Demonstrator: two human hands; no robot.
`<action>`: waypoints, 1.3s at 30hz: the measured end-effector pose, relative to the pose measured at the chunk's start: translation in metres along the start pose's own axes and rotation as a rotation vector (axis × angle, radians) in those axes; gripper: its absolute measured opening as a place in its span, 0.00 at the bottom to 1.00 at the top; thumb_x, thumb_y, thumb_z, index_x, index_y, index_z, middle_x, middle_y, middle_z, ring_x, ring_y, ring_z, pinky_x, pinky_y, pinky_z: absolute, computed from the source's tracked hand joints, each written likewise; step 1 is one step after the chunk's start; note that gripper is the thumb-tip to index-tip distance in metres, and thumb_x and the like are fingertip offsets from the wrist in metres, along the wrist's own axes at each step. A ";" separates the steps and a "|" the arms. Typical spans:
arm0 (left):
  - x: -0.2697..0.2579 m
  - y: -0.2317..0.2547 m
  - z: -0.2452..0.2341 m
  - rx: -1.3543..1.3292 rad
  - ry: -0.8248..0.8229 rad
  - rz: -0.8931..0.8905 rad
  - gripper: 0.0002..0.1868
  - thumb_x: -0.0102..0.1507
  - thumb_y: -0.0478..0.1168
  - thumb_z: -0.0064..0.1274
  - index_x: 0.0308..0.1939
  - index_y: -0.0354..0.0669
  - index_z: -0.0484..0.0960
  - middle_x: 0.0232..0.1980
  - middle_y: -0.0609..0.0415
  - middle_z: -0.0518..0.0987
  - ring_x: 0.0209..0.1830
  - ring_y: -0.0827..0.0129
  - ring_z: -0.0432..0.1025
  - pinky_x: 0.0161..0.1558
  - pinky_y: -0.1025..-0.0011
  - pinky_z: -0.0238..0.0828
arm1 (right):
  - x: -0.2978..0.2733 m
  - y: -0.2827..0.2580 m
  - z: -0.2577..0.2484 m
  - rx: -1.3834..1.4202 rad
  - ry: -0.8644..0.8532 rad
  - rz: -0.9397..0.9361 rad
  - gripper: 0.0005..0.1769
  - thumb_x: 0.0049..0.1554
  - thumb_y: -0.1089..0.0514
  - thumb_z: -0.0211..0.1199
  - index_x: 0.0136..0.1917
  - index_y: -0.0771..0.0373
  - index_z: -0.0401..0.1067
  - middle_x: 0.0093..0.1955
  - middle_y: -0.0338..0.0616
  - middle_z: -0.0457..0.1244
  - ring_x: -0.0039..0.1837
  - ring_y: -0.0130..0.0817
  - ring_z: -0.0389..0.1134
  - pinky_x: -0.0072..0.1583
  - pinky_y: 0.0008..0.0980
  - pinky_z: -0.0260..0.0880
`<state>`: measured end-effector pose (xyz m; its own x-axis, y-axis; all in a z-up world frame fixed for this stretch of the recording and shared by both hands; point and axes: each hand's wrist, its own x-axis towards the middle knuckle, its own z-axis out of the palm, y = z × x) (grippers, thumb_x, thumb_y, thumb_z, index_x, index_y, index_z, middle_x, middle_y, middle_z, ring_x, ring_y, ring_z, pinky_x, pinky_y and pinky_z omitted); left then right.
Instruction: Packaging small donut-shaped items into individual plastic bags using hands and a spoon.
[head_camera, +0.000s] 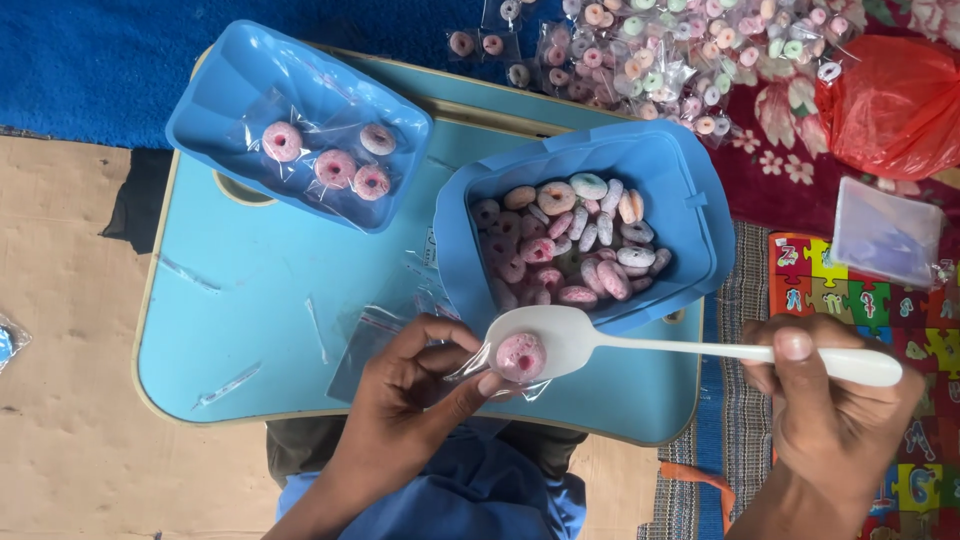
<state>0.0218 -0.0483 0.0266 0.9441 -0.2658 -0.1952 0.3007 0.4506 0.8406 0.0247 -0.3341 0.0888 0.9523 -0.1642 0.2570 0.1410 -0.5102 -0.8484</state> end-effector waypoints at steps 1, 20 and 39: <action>0.000 0.001 0.000 0.045 -0.017 -0.001 0.14 0.64 0.34 0.59 0.50 0.38 0.72 0.42 0.43 0.89 0.45 0.60 0.86 0.50 0.70 0.85 | -0.001 0.000 -0.001 -0.003 -0.001 -0.023 0.23 0.67 0.66 0.49 0.31 0.69 0.49 0.27 0.51 0.46 0.30 0.39 0.50 0.36 0.37 0.50; 0.005 0.015 0.000 0.619 -0.297 0.313 0.13 0.66 0.37 0.58 0.55 0.44 0.79 0.46 0.52 0.83 0.41 0.66 0.79 0.43 0.71 0.73 | -0.003 -0.052 -0.014 -0.297 -0.102 -0.028 0.14 0.59 0.60 0.58 0.34 0.70 0.71 0.31 0.46 0.62 0.30 0.32 0.56 0.38 0.30 0.59; 0.006 0.006 -0.001 0.503 -0.214 0.338 0.03 0.65 0.36 0.59 0.37 0.41 0.82 0.39 0.52 0.86 0.40 0.66 0.82 0.44 0.71 0.77 | 0.011 0.042 -0.038 -0.181 0.319 0.072 0.19 0.78 0.58 0.58 0.43 0.67 0.70 0.32 0.42 0.58 0.35 0.29 0.60 0.40 0.28 0.61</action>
<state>0.0294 -0.0467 0.0299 0.9119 -0.3670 0.1838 -0.1586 0.0981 0.9825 0.0314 -0.3889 0.0737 0.8217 -0.4456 0.3554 -0.0006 -0.6242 -0.7813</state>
